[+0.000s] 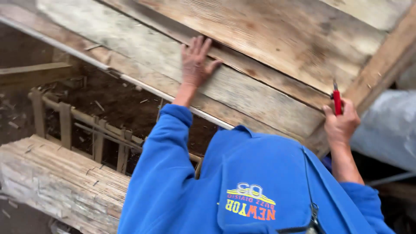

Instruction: Cutting and fitting thin wood strips into a wooden frame using a utility knife.

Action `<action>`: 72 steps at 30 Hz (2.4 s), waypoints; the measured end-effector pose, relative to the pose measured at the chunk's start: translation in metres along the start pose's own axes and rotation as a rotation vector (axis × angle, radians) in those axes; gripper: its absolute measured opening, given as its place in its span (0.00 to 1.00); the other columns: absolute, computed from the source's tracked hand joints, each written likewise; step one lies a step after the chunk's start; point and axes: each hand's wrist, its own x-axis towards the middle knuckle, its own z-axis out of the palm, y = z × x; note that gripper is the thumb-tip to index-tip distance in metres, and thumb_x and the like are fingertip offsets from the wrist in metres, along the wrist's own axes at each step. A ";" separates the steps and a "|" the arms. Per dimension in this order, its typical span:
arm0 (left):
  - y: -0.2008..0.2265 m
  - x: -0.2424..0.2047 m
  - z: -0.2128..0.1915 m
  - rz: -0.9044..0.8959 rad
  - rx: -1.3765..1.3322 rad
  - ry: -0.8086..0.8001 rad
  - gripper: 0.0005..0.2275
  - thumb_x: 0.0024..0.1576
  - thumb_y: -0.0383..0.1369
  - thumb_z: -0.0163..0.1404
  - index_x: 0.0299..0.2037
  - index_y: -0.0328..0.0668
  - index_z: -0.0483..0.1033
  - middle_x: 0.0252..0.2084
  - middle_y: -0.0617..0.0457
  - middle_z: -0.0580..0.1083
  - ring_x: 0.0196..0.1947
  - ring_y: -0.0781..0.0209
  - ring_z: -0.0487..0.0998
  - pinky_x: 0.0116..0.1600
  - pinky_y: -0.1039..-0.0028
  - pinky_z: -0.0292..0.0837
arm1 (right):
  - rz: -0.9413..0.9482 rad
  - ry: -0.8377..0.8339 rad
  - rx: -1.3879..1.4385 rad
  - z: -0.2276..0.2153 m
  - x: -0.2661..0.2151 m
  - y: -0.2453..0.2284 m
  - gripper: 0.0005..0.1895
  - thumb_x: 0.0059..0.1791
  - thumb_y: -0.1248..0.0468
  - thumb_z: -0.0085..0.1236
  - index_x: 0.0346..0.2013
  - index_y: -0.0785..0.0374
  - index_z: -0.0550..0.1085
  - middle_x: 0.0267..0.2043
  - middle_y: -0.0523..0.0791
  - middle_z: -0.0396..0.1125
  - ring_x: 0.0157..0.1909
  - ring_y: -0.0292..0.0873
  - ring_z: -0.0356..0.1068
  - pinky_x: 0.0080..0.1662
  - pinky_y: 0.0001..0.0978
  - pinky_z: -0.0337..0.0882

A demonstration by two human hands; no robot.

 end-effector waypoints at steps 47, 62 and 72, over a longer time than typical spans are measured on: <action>-0.013 0.010 -0.010 0.299 0.001 0.068 0.25 0.64 0.59 0.54 0.66 0.58 0.77 0.66 0.46 0.71 0.57 0.47 0.71 0.57 0.54 0.64 | 0.128 0.086 -0.059 -0.007 0.009 0.002 0.12 0.46 0.71 0.71 0.41 0.64 0.76 0.39 0.46 0.73 0.39 0.48 0.70 0.43 0.42 0.67; -0.022 0.020 -0.004 0.255 -0.091 0.291 0.14 0.59 0.41 0.58 0.52 0.51 0.80 0.56 0.43 0.78 0.48 0.44 0.83 0.49 0.52 0.77 | 0.149 0.073 0.013 0.018 0.010 0.045 0.12 0.55 0.67 0.70 0.52 0.64 0.79 0.40 0.46 0.72 0.38 0.48 0.68 0.44 0.43 0.67; -0.010 0.019 -0.002 0.208 0.133 -0.032 0.23 0.67 0.54 0.42 0.70 0.61 0.68 0.71 0.48 0.66 0.55 0.49 0.75 0.54 0.59 0.70 | 0.200 0.075 -0.013 0.004 0.006 0.039 0.09 0.54 0.68 0.70 0.47 0.60 0.77 0.44 0.43 0.74 0.45 0.43 0.73 0.52 0.36 0.70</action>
